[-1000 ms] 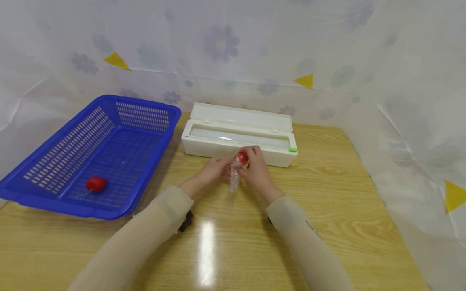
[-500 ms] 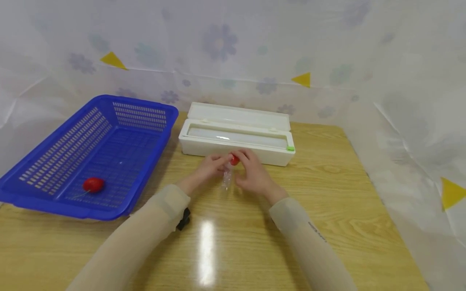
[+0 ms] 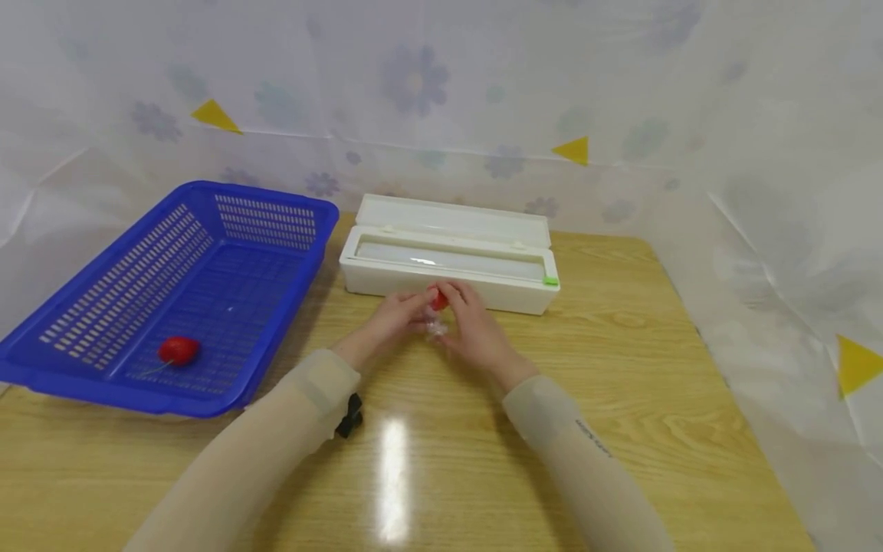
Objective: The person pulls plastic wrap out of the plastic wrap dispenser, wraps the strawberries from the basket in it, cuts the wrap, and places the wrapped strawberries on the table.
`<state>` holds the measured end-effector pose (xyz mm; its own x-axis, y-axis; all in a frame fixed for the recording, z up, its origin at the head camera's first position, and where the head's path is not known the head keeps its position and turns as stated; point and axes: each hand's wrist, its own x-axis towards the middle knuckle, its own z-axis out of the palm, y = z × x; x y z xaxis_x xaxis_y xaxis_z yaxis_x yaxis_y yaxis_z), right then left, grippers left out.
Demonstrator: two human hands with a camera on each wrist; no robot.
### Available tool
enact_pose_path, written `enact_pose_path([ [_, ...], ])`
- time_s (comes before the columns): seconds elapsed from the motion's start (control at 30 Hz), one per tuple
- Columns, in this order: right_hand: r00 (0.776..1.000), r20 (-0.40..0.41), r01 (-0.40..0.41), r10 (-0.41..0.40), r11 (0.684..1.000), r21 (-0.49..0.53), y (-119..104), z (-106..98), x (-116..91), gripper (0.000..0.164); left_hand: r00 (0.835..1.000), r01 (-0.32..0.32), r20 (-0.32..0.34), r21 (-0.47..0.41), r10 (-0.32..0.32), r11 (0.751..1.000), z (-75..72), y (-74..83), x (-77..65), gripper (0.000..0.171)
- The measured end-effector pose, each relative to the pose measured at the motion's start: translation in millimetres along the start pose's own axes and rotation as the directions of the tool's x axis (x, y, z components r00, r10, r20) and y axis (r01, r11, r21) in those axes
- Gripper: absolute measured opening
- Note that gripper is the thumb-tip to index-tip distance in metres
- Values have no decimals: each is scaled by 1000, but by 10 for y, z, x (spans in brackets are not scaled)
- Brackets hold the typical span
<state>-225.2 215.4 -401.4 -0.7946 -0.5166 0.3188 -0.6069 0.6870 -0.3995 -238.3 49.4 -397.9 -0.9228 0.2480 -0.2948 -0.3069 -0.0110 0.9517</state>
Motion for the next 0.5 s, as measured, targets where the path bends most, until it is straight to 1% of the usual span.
enact_pose_path([
  [0.07, 1000, -26, -5, 5, 1000, -9, -7, -20, 19, 70, 1000, 10, 18, 7, -10, 1000, -11, -6, -11, 38],
  [0.13, 999, -53, -9, 7, 999, -47, -6, -43, 29, 64, 999, 18, 42, 22, -19, 1000, -15, -11, -18, 38],
  [0.23, 996, -83, 19, -30, 992, -123, 6, -70, 31, 56, 995, 44, 84, 56, -49, 997, -26, -24, -26, 41],
  [0.33, 992, -102, 55, -74, 982, -179, 25, -73, 23, 52, 985, 88, 143, 74, -98, 993, -46, -34, -39, 50],
  [0.4, 988, -119, 72, -97, 979, -193, 35, -70, 15, 50, 974, 113, 188, 57, -122, 992, -59, -36, -46, 54],
  [0.5, 984, -138, 89, -115, 979, -186, 41, -65, 7, 49, 966, 118, 228, 21, -120, 993, -65, -37, -43, 55],
])
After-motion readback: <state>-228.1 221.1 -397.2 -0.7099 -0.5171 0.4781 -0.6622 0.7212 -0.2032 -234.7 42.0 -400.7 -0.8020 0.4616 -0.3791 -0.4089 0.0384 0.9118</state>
